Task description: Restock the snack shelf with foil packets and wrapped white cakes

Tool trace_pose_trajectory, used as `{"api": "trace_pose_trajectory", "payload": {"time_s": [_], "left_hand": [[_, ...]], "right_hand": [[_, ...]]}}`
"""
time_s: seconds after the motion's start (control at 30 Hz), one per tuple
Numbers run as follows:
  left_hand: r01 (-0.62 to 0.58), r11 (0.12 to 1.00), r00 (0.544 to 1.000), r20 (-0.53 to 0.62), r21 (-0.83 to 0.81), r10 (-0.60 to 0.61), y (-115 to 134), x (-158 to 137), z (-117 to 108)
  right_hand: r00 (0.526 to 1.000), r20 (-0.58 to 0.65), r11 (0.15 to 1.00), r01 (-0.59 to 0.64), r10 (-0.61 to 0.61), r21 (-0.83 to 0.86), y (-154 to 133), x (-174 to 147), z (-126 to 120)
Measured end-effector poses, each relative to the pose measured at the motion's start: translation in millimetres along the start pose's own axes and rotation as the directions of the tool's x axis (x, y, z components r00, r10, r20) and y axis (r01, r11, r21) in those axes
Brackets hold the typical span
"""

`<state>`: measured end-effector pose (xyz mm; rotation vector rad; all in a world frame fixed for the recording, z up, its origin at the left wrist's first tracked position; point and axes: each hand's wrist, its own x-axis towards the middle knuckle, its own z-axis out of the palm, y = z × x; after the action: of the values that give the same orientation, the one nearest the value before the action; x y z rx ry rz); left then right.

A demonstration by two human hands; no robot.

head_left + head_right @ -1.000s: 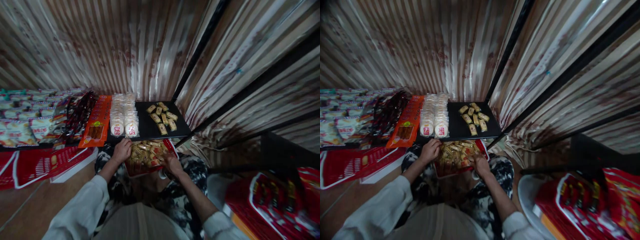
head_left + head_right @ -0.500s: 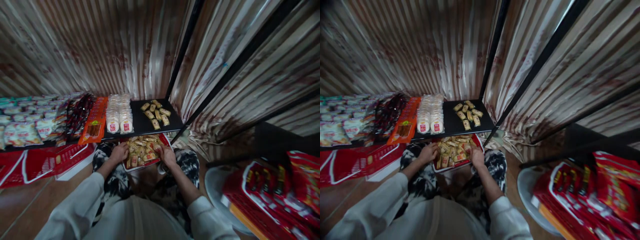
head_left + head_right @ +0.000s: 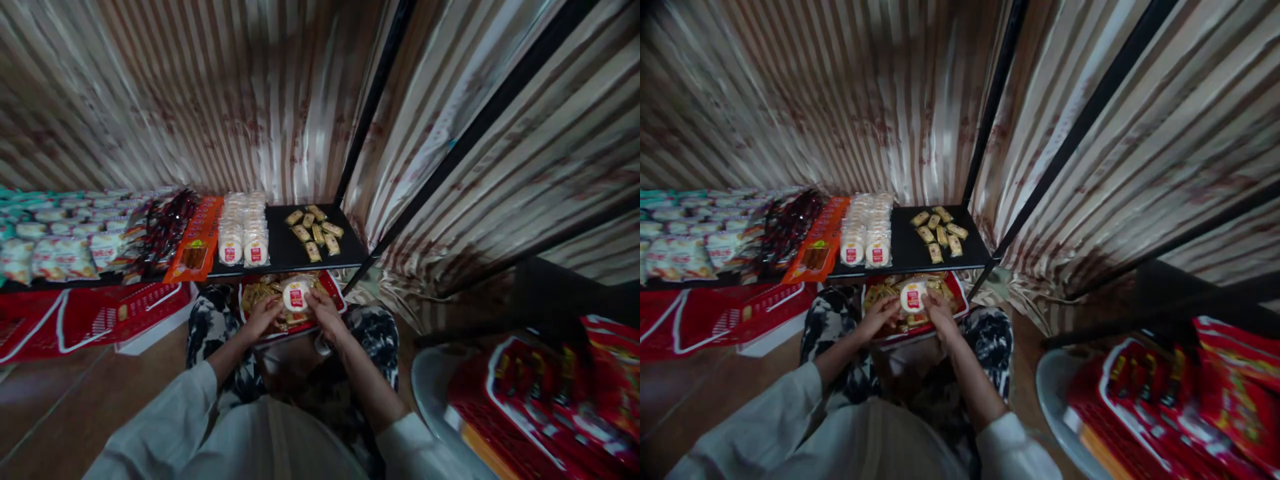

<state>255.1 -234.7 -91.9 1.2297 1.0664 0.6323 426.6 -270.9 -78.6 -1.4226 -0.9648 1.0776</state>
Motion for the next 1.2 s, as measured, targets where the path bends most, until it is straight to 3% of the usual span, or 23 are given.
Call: {"api": "trace_pose_trajectory", "payload": {"time_s": [0.13, 0.33, 0.47, 0.6, 0.7, 0.87, 1.0, 1.2], "left_hand": [[-0.018, 0.993, 1.0, -0.002, -0.12, 0.017, 11, -5, 1], [-0.071, 0.994, 0.986, -0.157, -0.078, 0.058, 19, -2, -15], [-0.141, 0.99, 0.96, -0.242, 0.003, 0.138, 28, 2, -39], [-0.182, 0.967, 0.899, -0.368, 0.179, 0.237, 39, 12, -70], [-0.141, 0.922, 0.839, -0.45, 0.361, 0.305, 49, 21, -94], [-0.043, 0.854, 0.759, -0.539, 0.518, 0.365, 60, 35, -122], [-0.023, 0.807, 0.718, -0.552, 0.59, 0.424, 52, 47, -132], [-0.087, 0.701, 0.595, -0.527, 0.708, 0.607, 29, 55, -131]], "right_hand": [[0.989, 0.1, 0.984, -0.118, 0.106, 0.13, -6, 0, 14], [1.0, -0.003, 0.999, -0.022, 0.022, 0.033, -10, 17, 39], [0.999, 0.032, 0.998, 0.036, -0.034, -0.055, -20, 39, 60], [0.993, 0.055, 0.985, 0.109, -0.103, -0.132, -34, 63, 89], [0.987, 0.047, 0.964, 0.158, -0.151, -0.213, -45, 79, 114], [0.979, 0.036, 0.849, 0.192, -0.2, -0.492, -63, 99, 148], [0.982, 0.011, 0.745, 0.149, -0.186, -0.65, -69, 107, 164], [0.954, 0.1, 0.624, 0.263, -0.283, -0.736, -65, 111, 174]]}}
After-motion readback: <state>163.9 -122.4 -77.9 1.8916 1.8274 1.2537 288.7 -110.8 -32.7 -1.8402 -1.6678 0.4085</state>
